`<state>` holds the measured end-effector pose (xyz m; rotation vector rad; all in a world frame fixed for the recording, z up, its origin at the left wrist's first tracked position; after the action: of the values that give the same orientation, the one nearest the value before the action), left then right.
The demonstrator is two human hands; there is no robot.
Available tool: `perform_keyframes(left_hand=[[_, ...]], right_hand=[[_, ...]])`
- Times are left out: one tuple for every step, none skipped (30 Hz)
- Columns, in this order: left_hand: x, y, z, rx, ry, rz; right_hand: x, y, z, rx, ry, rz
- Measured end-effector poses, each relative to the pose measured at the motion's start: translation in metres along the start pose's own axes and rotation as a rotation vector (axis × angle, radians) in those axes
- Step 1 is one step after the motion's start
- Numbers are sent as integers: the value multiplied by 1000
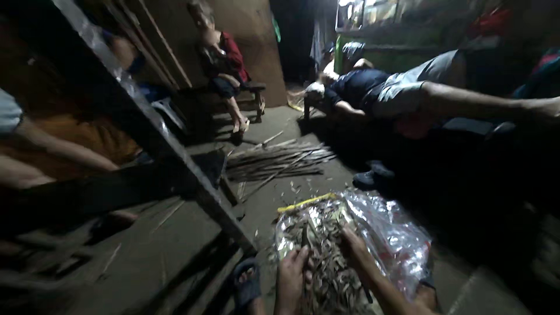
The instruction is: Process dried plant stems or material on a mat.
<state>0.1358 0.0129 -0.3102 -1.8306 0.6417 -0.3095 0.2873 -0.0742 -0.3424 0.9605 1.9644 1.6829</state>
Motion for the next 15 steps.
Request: perform_keyframes(left_hand=[[-2,-1,0,15,-26,5],[-4,-2,1,28,-39,15],[-5,-3,3,43,-48,28],[-5,-3,4,55,-54,50],[-5,-3,5,58,-58,83],[-5,-2,6,68,-66,130],[-5,-1,8,94,-81,196],[-6,0,10,136,-101,284],[-7,0,10,191,-128,390],[-7,0,10,250,-160,493],[-6,-1,8,312,-195,590],[-4,-3,6,385,-237,690],[-1,-5,3,470,-280,782],[2,-6,0,554,-325,853],[4,-7,-2,615,-360,906]], right_hand=[[4,-2,-3,46,66,-52],[10,-5,-4,66,126,-116],[15,-7,-5,67,184,-168],[20,-7,-6,47,236,-194],[25,-5,-10,18,279,-202],[30,-1,-13,-23,317,-202],[33,2,-17,-68,346,-207],[36,4,-20,-112,367,-227],[38,5,-24,-137,393,-269],[39,7,-28,-138,415,-323],[40,6,-31,-138,419,-365],[41,5,-33,-137,417,-397],[42,3,-35,-125,419,-425],[43,3,-36,-111,415,-433],[44,3,-37,-107,403,-436]])
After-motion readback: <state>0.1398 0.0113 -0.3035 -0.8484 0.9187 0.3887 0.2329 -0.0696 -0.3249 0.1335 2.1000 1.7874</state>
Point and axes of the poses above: each hand's wrist, its own z-axis towards the middle knuckle, its own x-axis out of the palm, y = z × x, the point moved 5 cm from there along z, towards the middle knuckle, and after that the axes turned 10 degrees about z, right-handed, at the moved point
